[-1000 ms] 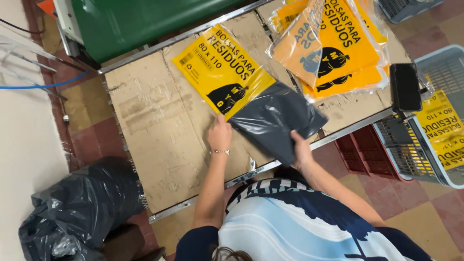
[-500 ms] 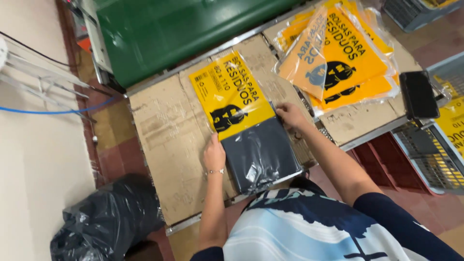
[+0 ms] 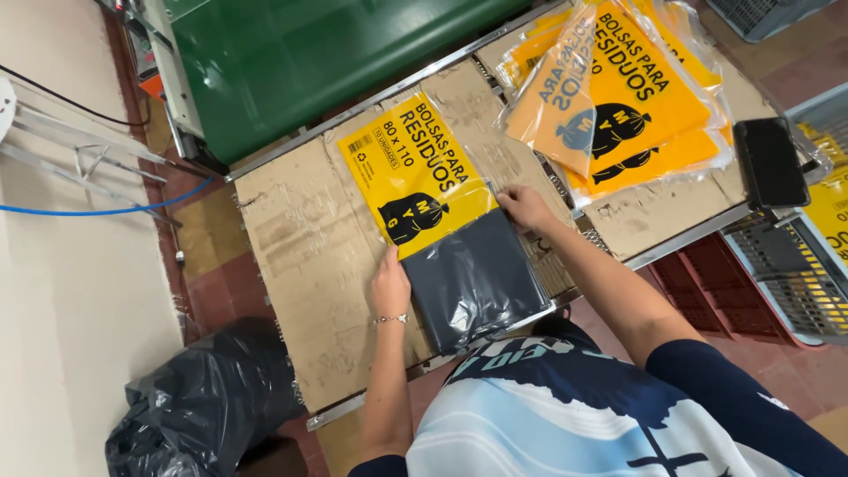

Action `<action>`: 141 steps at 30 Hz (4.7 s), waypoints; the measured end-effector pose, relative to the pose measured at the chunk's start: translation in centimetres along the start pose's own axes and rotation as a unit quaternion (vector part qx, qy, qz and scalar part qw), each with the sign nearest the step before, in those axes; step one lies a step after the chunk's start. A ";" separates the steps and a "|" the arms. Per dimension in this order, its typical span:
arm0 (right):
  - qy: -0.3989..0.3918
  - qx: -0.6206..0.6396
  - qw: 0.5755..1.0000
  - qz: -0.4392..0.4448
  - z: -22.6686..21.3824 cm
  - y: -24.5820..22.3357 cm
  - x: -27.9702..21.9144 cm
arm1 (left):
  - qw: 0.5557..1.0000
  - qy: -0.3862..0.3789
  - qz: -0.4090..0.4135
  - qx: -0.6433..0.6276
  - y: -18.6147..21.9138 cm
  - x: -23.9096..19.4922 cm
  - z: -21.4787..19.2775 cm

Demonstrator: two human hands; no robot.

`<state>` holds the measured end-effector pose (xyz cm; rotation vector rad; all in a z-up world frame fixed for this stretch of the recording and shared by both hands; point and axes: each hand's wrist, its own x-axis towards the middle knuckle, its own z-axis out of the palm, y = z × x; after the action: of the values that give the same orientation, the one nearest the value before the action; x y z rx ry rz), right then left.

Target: Folding black plastic bags and inserting them into yellow printed packaging sleeves

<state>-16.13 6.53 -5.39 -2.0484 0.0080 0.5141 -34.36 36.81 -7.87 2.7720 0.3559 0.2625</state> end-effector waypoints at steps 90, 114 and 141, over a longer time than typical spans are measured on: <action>0.605 0.026 0.792 0.071 -45.6 24.3 -33.4 | 0.741 -0.532 0.125 -0.391 25.7 0.4 -0.5; 0.103 -0.167 0.869 -0.454 -8.6 -0.6 -9.1 | 0.871 -0.147 -0.067 -0.463 5.8 1.1 10.1; 0.101 -0.361 0.844 -0.384 -3.5 4.0 -8.7 | 0.746 0.074 -0.285 -0.598 -1.4 23.4 8.1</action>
<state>-23.72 -0.21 -4.11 -2.5640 -0.9772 -0.2653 -10.61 42.05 -12.62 1.2891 0.7247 0.3708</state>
